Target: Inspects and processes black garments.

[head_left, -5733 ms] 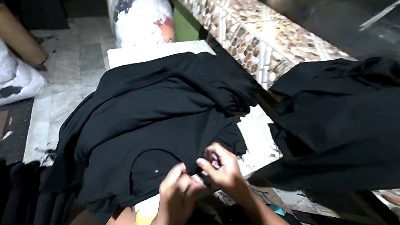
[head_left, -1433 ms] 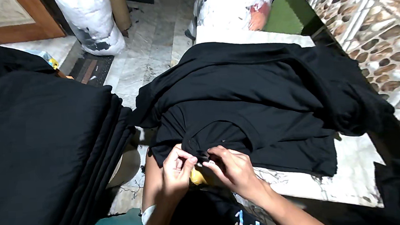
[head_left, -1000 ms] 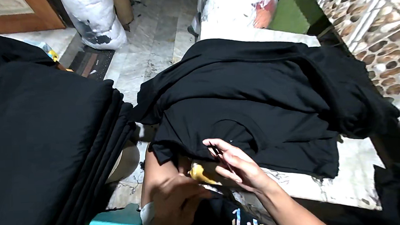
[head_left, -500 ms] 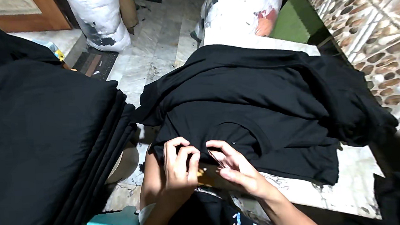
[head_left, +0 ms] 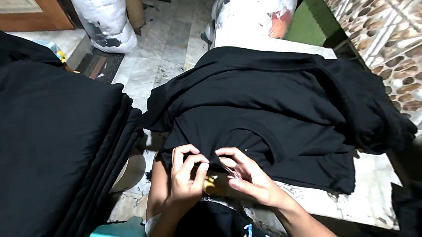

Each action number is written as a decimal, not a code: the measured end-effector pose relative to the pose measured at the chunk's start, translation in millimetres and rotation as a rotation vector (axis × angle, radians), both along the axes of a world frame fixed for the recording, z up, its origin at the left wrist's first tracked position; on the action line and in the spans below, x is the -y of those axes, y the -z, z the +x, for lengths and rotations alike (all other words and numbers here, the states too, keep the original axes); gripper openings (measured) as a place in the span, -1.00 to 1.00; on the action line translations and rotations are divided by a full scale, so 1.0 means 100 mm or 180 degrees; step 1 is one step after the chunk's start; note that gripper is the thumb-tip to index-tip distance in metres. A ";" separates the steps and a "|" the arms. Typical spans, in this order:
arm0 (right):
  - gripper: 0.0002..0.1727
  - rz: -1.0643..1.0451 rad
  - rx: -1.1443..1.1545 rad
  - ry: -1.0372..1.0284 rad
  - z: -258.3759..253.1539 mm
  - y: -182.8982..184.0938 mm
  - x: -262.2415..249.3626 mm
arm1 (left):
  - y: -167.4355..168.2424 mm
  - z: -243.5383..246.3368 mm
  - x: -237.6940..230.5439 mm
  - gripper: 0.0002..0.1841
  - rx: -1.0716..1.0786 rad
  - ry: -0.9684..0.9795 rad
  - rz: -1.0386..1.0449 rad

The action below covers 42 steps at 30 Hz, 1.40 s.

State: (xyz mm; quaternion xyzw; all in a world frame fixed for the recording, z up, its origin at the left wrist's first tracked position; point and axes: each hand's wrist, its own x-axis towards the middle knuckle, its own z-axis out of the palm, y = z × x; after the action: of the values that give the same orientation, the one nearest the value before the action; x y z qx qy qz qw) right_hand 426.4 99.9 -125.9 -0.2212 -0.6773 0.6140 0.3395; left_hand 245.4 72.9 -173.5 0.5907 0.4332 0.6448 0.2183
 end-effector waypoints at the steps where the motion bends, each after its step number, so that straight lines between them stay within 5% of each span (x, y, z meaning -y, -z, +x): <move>1: -0.40 -0.0015 -0.0050 0.0007 0.00 0.00 -0.01 | -0.01 -0.02 0.02 -0.81 0.0259 0.0166 -0.0053; 7: -0.41 0.0535 0.0120 0.0008 -0.04 -0.08 -0.09 | -0.02 -0.08 0.06 -0.80 0.0896 0.0532 -0.0188; 12: -0.72 0.2894 0.1500 0.0884 -0.12 0.00 0.02 | -0.06 -0.05 0.03 -0.83 0.1148 0.0431 -0.0140; 15: -0.74 0.3472 0.1829 0.1387 -0.22 0.05 0.02 | -0.07 0.00 0.03 -0.81 0.0916 0.0191 -0.0081; 24: -0.73 0.3075 0.1574 0.1095 -0.22 -0.02 -0.10 | -0.08 0.03 0.06 -0.79 0.0742 -0.0062 0.0135; 27: -0.71 0.2638 0.1410 0.1016 -0.20 -0.11 -0.13 | -0.07 -0.01 0.10 -0.66 0.0649 0.0496 0.0277; 29: -0.71 0.2307 0.1034 0.0987 -0.20 -0.29 -0.22 | -0.06 0.01 0.10 -0.52 0.0588 0.0886 -0.0233; 32: -0.73 0.2050 0.0485 0.1268 -0.21 -0.69 -0.59 | -0.20 -0.10 -0.35 -0.56 0.1050 0.0201 -0.1655; 35: -0.61 0.1970 0.0282 0.1697 -0.30 -1.01 -1.29 | -0.18 -0.43 -1.18 -0.40 0.1168 -0.0398 -0.1674; 39: -0.47 0.1471 0.1130 0.2342 -0.04 -0.53 -2.44 | 0.51 -0.66 -1.89 -0.42 0.0158 0.0043 -0.1606; 42: -0.49 0.0937 0.1075 0.2737 0.05 -0.23 -2.71 | 0.91 -0.67 -1.67 -0.53 0.0997 0.0131 -0.1645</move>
State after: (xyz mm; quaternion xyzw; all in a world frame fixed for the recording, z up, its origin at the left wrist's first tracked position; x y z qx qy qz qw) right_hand 431.2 371.0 -102.4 -0.5272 -0.6499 0.2713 0.4755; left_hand 178.2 240.0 -264.7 0.4175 0.5319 0.5919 0.4385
